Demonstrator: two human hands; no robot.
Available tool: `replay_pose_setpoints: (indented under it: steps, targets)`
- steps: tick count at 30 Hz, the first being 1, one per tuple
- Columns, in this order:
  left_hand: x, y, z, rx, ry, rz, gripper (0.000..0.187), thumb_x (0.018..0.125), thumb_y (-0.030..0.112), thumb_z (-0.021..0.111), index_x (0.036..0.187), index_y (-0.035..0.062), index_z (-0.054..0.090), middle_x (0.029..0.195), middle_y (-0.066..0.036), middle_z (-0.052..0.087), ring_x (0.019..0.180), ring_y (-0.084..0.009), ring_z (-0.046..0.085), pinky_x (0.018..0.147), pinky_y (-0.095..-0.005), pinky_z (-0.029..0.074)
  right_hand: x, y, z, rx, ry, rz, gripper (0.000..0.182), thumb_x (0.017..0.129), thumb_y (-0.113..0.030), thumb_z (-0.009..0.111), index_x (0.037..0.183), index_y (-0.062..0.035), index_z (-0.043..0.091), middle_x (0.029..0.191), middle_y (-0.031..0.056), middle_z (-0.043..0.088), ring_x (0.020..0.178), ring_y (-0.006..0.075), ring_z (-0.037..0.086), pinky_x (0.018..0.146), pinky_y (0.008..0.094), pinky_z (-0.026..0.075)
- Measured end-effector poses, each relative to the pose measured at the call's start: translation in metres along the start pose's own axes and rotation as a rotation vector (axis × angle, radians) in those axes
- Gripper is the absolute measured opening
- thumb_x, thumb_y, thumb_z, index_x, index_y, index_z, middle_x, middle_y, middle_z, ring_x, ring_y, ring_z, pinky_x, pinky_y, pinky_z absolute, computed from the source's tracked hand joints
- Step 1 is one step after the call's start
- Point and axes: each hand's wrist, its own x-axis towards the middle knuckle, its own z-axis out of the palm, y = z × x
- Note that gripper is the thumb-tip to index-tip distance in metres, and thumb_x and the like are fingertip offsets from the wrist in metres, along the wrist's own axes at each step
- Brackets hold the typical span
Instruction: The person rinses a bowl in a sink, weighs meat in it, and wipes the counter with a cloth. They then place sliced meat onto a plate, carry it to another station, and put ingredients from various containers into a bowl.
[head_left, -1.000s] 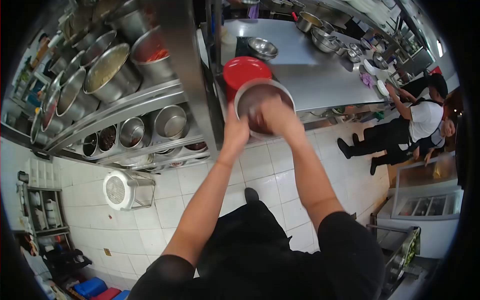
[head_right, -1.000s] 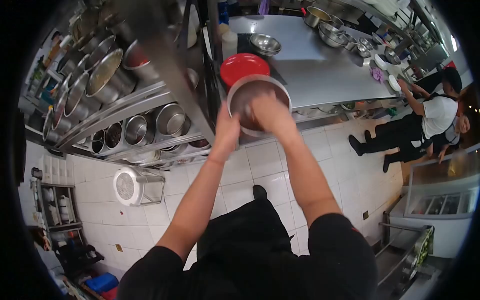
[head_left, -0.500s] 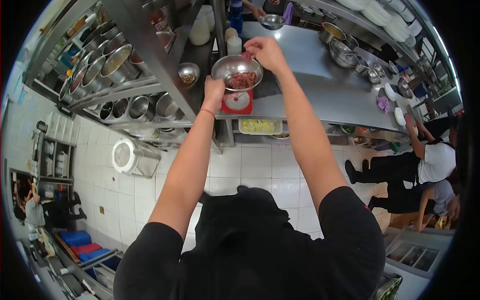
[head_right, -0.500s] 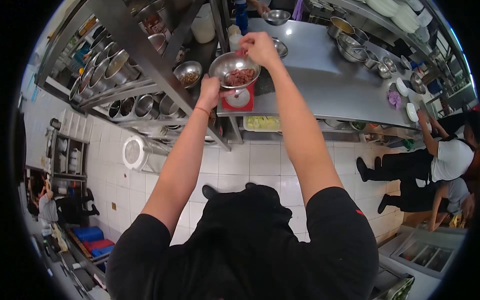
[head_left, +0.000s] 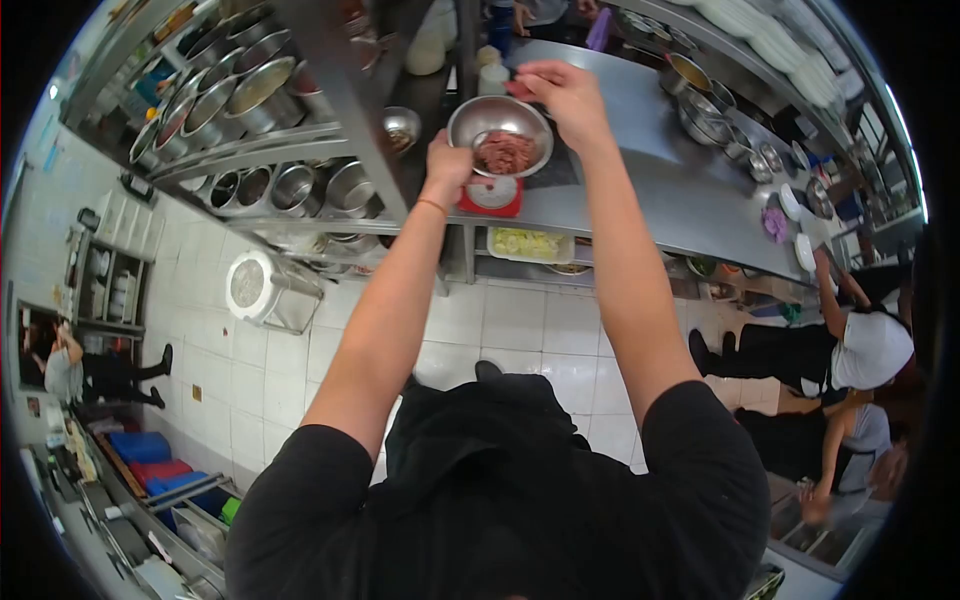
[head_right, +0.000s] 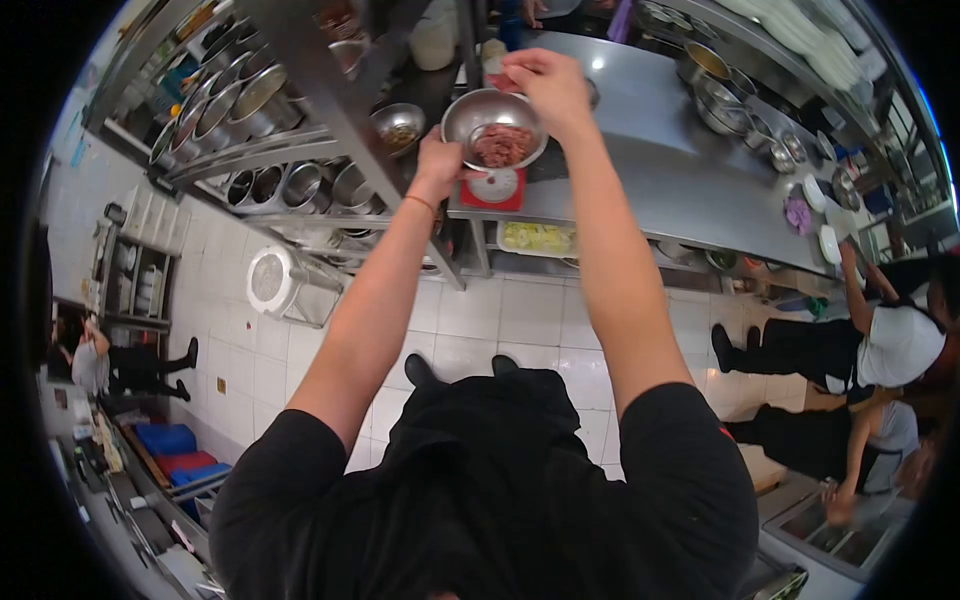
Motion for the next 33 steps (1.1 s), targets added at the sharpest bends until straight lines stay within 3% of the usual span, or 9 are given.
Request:
replay_pose_setpoints:
  steps: [3,8,10,13,15,19,23,27,33]
  targets:
    - [-0.008,-0.036,-0.029,0.284,0.139,0.338,0.047,0.076,-0.003,0.048,0.122,-0.0041,0.052,0.107,-0.017,0.062,0.085,-0.0253,0.067,0.062,-0.0371,0.059,-0.047,0.008,0.023,0.023,-0.059,0.149,0.012,0.090,-0.002,0.063,0.100,0.0041,0.066,0.091,0.0110,0.070,0.082,0.0173,0.067,0.073,0.0286,0.055]
    - [-0.101,-0.093,-0.153,0.064,-0.302,-0.287,0.046,0.078,0.000,0.049,0.124,-0.0026,0.053,0.100,-0.013,0.067,0.083,-0.0162,0.066,0.061,-0.0323,0.057,-0.152,0.097,0.112,-0.257,-0.454,0.677,0.009,0.089,-0.004,0.063,0.096,0.0004,0.067,0.081,0.0085,0.070,0.076,0.0143,0.066,0.069,0.0283,0.054]
    - [-0.120,-0.134,-0.209,-0.067,-0.144,-0.473,0.040,0.080,0.002,0.049,0.120,-0.0032,0.055,0.099,-0.015,0.066,0.082,-0.0259,0.068,0.053,-0.0380,0.061,-0.191,0.174,0.168,-0.462,-0.508,0.619,0.014,0.085,-0.002,0.062,0.096,0.0000,0.070,0.079,0.0110,0.071,0.074,0.0214,0.068,0.069,0.0326,0.053]
    - [-0.107,-0.180,-0.283,-0.046,0.085,-0.569,0.039,0.082,0.002,0.048,0.120,-0.0046,0.054,0.104,-0.020,0.064,0.083,-0.0372,0.069,0.048,-0.0426,0.063,-0.197,0.274,0.237,-0.892,-0.450,-0.160,0.021,0.083,0.000,0.057,0.101,-0.0025,0.068,0.091,0.0162,0.070,0.081,0.0369,0.067,0.075,0.0403,0.053]
    - [-0.087,-0.213,-0.333,-0.011,0.186,-0.561,0.041,0.082,0.001,0.048,0.123,-0.0053,0.052,0.107,-0.022,0.063,0.085,-0.0400,0.069,0.048,-0.0432,0.063,-0.185,0.338,0.254,-1.181,-0.365,-0.223,0.020,0.086,-0.004,0.052,0.100,-0.0032,0.067,0.088,0.0164,0.069,0.081,0.0413,0.064,0.077,0.0446,0.051]
    - [-0.052,-0.248,-0.412,0.165,0.186,-0.550,0.053,0.081,-0.003,0.043,0.134,-0.0039,0.044,0.118,-0.029,0.058,0.089,-0.0443,0.067,0.050,-0.0461,0.063,-0.150,0.428,0.286,-1.340,-0.347,0.330,0.018,0.087,-0.012,0.053,0.095,-0.0042,0.067,0.084,0.0196,0.067,0.074,0.0409,0.063,0.073,0.0483,0.052]
    - [-0.025,-0.322,-0.497,-0.118,0.312,-0.431,0.060,0.083,-0.004,0.039,0.142,0.0028,0.034,0.124,-0.024,0.055,0.090,-0.0425,0.067,0.052,-0.0448,0.064,-0.085,0.464,0.415,-1.491,-0.721,-0.060,0.023,0.086,-0.020,0.055,0.099,-0.0026,0.064,0.092,0.0197,0.066,0.077,0.0367,0.064,0.067,0.0496,0.050]
    - [-0.007,-0.263,-0.545,-0.248,0.430,-0.400,0.065,0.082,-0.007,0.034,0.145,0.0069,0.027,0.126,-0.020,0.054,0.090,-0.0386,0.069,0.056,-0.0442,0.064,-0.047,0.556,0.537,-1.333,-0.705,0.176,0.029,0.089,-0.022,0.054,0.109,-0.0020,0.060,0.104,0.0208,0.063,0.089,0.0351,0.061,0.077,0.0469,0.047]
    - [0.009,-0.252,-0.586,-0.230,0.385,-0.446,0.064,0.080,-0.006,0.034,0.143,0.0077,0.031,0.126,-0.018,0.054,0.091,-0.0393,0.068,0.057,-0.0474,0.064,-0.046,0.553,0.526,-1.308,-0.806,0.361,0.040,0.092,-0.025,0.052,0.125,-0.0011,0.054,0.122,0.0223,0.057,0.108,0.0326,0.057,0.093,0.0429,0.043]
